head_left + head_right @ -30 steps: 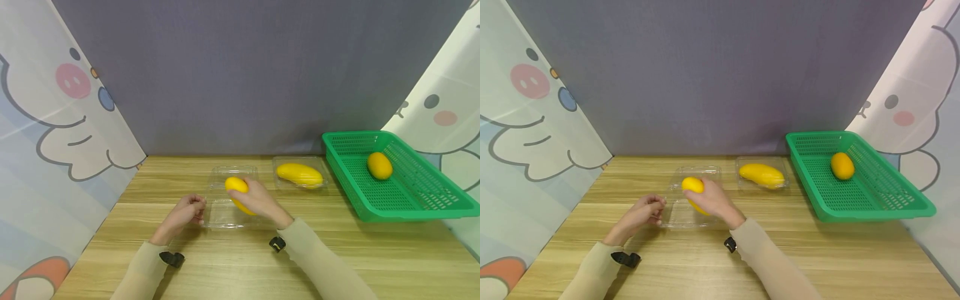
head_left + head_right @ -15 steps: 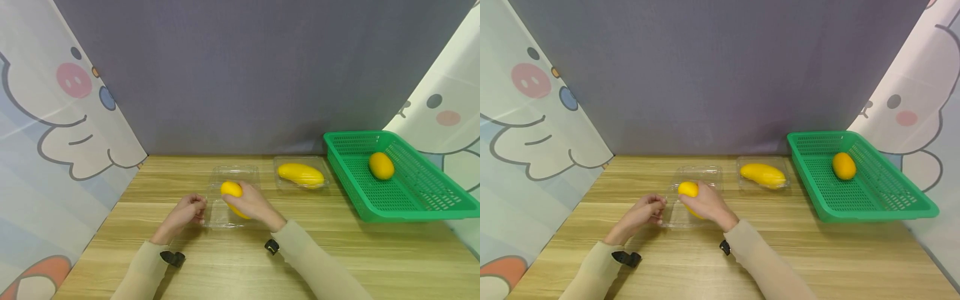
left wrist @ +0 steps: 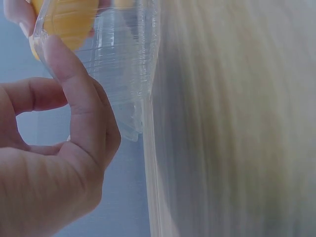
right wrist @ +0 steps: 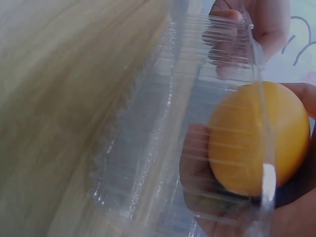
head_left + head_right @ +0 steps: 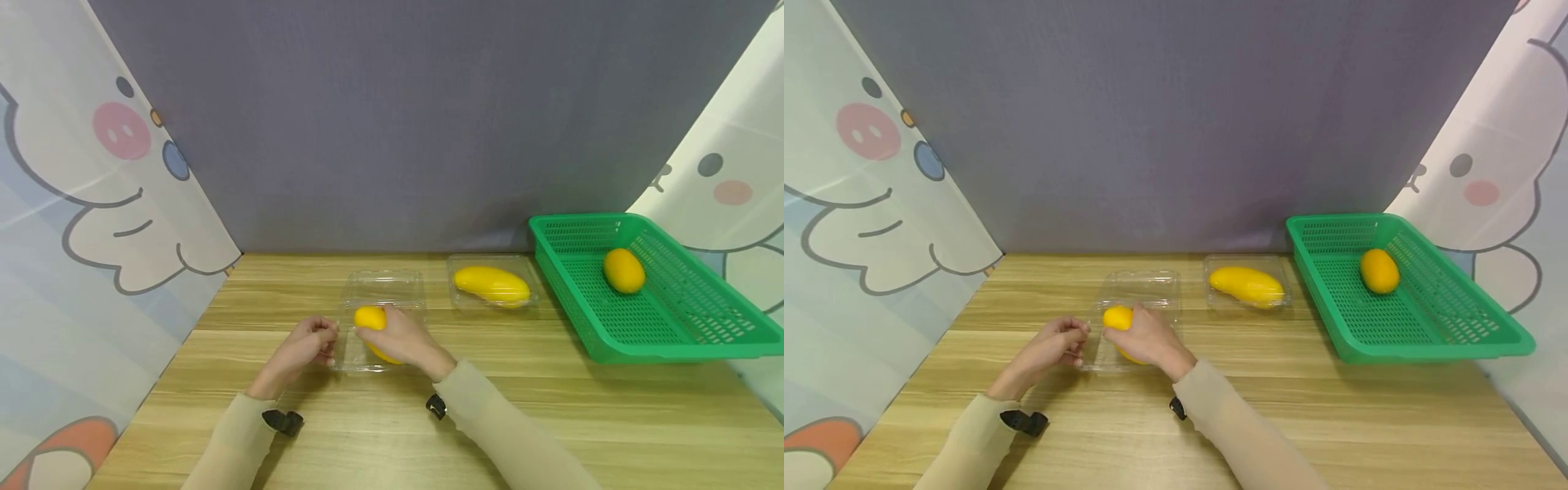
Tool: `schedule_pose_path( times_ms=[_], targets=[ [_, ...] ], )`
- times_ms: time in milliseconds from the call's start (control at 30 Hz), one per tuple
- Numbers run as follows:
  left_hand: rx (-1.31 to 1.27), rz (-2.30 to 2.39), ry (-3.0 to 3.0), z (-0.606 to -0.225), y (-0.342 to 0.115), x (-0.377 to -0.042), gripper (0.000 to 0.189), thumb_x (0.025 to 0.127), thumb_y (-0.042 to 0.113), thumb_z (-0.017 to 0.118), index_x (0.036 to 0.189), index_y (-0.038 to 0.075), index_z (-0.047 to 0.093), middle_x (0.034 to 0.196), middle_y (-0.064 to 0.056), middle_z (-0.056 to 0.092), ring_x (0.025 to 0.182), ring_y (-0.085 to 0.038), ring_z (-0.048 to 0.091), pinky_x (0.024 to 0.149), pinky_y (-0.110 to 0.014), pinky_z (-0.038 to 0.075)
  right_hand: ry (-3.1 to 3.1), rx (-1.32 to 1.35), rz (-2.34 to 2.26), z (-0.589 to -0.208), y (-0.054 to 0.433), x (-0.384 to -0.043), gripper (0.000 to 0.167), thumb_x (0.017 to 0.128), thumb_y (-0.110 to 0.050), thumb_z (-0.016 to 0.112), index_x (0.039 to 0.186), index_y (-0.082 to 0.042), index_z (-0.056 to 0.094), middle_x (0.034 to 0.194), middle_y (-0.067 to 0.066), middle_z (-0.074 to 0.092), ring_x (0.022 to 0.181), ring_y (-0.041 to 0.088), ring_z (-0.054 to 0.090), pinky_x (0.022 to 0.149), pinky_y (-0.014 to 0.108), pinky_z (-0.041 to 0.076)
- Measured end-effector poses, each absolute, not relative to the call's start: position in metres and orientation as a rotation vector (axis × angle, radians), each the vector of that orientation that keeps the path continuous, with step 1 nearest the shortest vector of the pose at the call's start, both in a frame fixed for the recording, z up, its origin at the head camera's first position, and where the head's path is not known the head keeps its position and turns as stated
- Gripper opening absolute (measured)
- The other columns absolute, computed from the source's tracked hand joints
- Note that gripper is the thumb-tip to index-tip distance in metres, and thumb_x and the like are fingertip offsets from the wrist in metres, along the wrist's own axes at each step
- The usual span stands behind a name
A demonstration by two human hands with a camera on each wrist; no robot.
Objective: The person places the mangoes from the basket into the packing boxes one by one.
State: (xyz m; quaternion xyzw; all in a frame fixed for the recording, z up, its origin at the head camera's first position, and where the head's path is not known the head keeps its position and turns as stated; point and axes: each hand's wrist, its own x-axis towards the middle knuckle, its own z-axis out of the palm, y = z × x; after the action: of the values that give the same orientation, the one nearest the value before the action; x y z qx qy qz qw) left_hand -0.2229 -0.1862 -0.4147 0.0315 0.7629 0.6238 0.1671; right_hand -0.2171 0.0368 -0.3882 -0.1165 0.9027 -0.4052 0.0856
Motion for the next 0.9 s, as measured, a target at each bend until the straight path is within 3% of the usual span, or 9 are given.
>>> schedule_pose_path(
  times_ms=[333, 567, 667, 900],
  targets=[
    [0.070, 1.785, 2.182, -0.416, -0.184, -0.223, 0.027, 0.101, 0.006, 0.051, 0.121, -0.011, 0.047, 0.092, -0.013, 0.052, 0.072, -0.019, 0.052, 0.061, -0.028, 0.056, 2.692, -0.361, -1.185, -0.393, 0.031, -0.217, 0.049, 0.090, -0.049, 0.065, 0.118, -0.009, 0.061, 0.080, 0.004, 0.057, 0.064, 0.018, 0.051, 0.057, 0.032, 0.043],
    [0.083, 1.775, 2.191, -0.413, -0.183, -0.222, 0.028, 0.101, 0.007, 0.050, 0.122, -0.012, 0.046, 0.091, -0.012, 0.052, 0.073, -0.018, 0.051, 0.061, -0.028, 0.057, 2.739, -0.266, -1.101, -0.395, 0.028, -0.216, 0.065, 0.087, -0.052, 0.070, 0.127, -0.002, 0.058, 0.087, 0.003, 0.059, 0.071, 0.021, 0.056, 0.061, 0.034, 0.045],
    [0.079, 1.777, 2.191, -0.412, -0.183, -0.221, 0.027, 0.101, 0.006, 0.050, 0.122, -0.012, 0.046, 0.091, -0.012, 0.052, 0.073, -0.018, 0.052, 0.061, -0.028, 0.057, 2.752, -0.251, -1.065, -0.396, 0.026, -0.217, 0.063, 0.087, -0.052, 0.071, 0.123, -0.002, 0.059, 0.086, 0.004, 0.059, 0.070, 0.021, 0.055, 0.059, 0.034, 0.045],
    [0.089, 1.776, 2.193, -0.412, -0.182, -0.221, 0.027, 0.102, 0.006, 0.050, 0.122, -0.011, 0.047, 0.092, -0.011, 0.053, 0.074, -0.019, 0.052, 0.062, -0.028, 0.057, 2.769, -0.235, -0.965, -0.400, 0.023, -0.216, 0.073, 0.086, -0.055, 0.072, 0.130, 0.001, 0.055, 0.083, 0.005, 0.059, 0.063, 0.020, 0.055, 0.053, 0.033, 0.046]
  ],
)
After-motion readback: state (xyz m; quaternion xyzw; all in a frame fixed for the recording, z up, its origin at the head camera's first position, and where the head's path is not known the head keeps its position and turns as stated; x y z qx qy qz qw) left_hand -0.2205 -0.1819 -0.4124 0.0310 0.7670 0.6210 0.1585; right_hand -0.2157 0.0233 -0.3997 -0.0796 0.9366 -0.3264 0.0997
